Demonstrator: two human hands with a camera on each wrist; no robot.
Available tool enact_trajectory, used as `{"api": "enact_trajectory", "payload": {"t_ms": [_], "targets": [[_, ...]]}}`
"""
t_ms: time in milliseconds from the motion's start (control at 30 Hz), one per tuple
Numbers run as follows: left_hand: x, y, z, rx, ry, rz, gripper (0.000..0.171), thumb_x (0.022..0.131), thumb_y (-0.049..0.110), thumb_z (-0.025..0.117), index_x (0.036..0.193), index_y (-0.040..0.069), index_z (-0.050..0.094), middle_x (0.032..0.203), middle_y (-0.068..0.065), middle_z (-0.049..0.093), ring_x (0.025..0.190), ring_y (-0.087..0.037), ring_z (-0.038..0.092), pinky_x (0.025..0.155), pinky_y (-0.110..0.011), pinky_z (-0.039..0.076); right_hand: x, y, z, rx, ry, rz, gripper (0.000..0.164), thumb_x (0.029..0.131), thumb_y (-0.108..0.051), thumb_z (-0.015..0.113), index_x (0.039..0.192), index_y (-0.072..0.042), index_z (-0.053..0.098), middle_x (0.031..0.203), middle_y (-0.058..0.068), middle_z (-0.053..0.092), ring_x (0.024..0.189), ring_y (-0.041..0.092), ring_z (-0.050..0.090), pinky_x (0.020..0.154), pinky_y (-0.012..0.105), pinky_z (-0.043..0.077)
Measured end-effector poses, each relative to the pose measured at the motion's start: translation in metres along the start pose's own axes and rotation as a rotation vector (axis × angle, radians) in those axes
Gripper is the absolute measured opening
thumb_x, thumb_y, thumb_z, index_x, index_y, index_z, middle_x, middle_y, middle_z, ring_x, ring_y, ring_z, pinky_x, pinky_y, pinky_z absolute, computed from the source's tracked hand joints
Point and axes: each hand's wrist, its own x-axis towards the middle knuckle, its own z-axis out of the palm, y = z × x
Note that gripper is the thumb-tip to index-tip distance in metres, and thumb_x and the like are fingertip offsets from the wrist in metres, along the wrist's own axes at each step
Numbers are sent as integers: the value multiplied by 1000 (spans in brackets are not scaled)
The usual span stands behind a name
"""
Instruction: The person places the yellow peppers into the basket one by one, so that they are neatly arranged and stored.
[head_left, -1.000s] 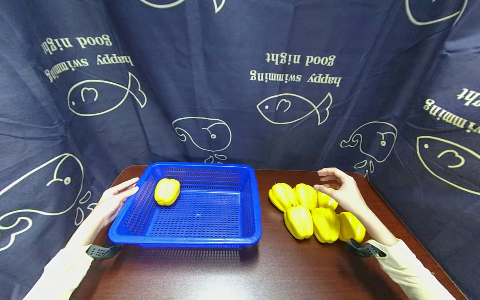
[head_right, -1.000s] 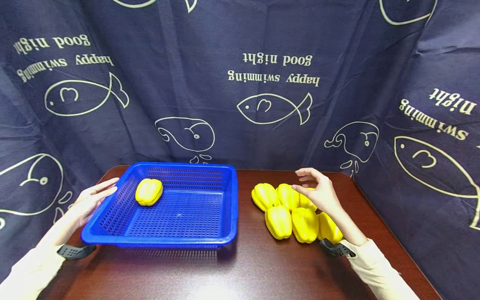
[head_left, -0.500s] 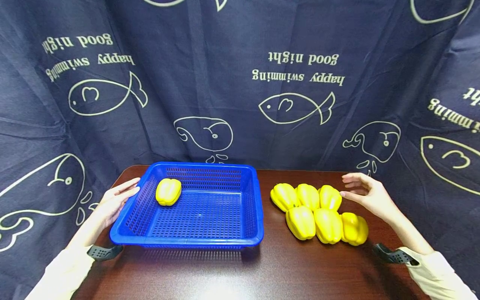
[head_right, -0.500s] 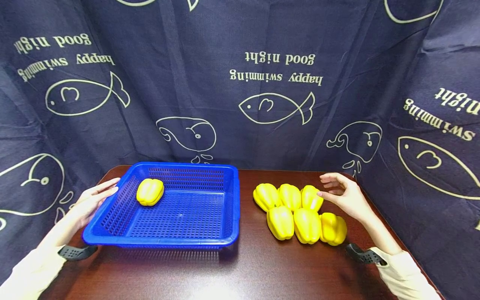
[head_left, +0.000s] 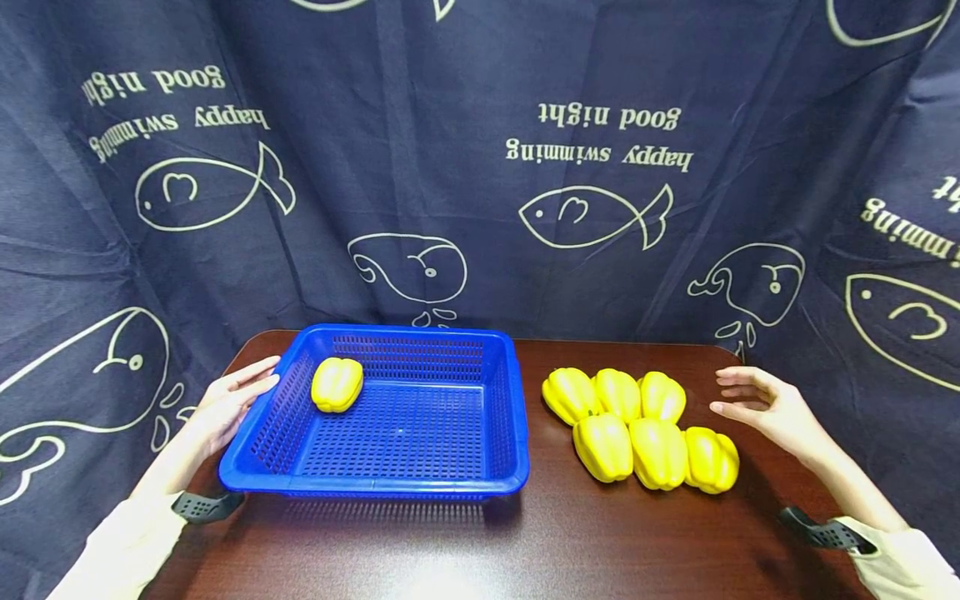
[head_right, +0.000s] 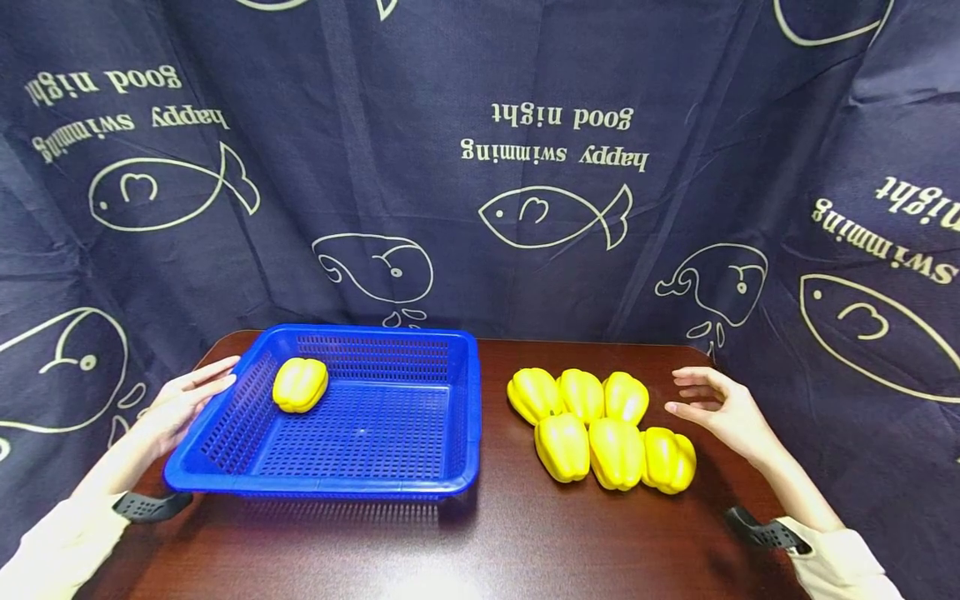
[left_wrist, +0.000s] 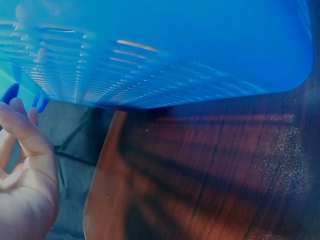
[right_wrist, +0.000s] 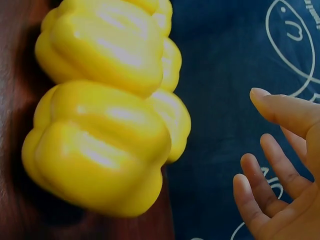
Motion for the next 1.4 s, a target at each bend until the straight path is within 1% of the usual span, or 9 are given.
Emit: {"api": "enact_trajectory", "payload": {"t_ms": [233, 467, 567, 800, 933, 1133, 1267, 1400], "targets": [[-1, 0, 1, -13, -8, 14, 34, 98, 12, 55, 126, 30, 61, 104, 24, 65, 89, -1, 67, 73, -20, 55, -10, 14, -6, -7, -5, 35, 46, 78, 7, 72, 115, -18, 61, 103, -30, 61, 88, -12, 61, 71, 6, 48], [-1, 1, 1, -2, 4, 14, 31, 97, 13, 57, 120, 32, 63, 102, 24, 66, 88, -1, 67, 72, -20, 56, -20, 27, -10, 12, -61, 80, 48, 83, 4, 69, 121, -22, 57, 108, -32, 59, 92, -13, 59, 73, 7, 49], [-1, 0, 0, -1, -1, 16, 31, 97, 13, 57, 121, 32, 63, 102, 23, 66, 88, -1, 67, 73, -19, 55, -25, 34, -10, 38, -87, 98, 49, 85, 4, 66, 124, -22, 55, 111, -32, 57, 95, -13, 58, 73, 8, 49], [-2, -2, -1, 9, -3, 16, 33, 98, 12, 55, 125, 31, 62, 103, 23, 65, 90, 0, 66, 74, -19, 55, -36, 48, -13, 48, -125, 161, 46, 88, 1, 64, 126, -23, 53, 110, -33, 56, 95, -14, 57, 74, 9, 49], [1, -1, -1, 24, 4, 10, 34, 97, 14, 56, 127, 31, 60, 104, 25, 64, 90, 1, 66, 74, -18, 54, -40, 55, -16, 92, -140, 177, 47, 90, 3, 60, 128, -24, 52, 112, -32, 56, 97, -13, 58, 75, 9, 49], [1, 0, -1, 27, 8, 4, 34, 97, 14, 56, 126, 31, 61, 103, 26, 64, 89, 2, 66, 74, -18, 55, -46, 63, -15, 146, -192, 209, 49, 92, 2, 57, 128, -30, 49, 113, -31, 55, 100, -10, 59, 76, 10, 49], [2, 0, 0, 19, 3, 8, 33, 97, 14, 56, 125, 31, 61, 103, 26, 64, 90, 1, 66, 74, -18, 55, -48, 65, -12, 175, -210, 210, 49, 92, 3, 56, 128, -29, 49, 115, -30, 56, 100, -8, 60, 77, 11, 49], [1, 0, -1, 25, 8, 7, 32, 97, 16, 57, 124, 32, 62, 103, 25, 64, 89, 1, 66, 74, -18, 55, -49, 66, -9, 218, -250, 240, 48, 93, 2, 55, 129, -30, 48, 115, -29, 56, 100, -8, 60, 77, 13, 50]]}}
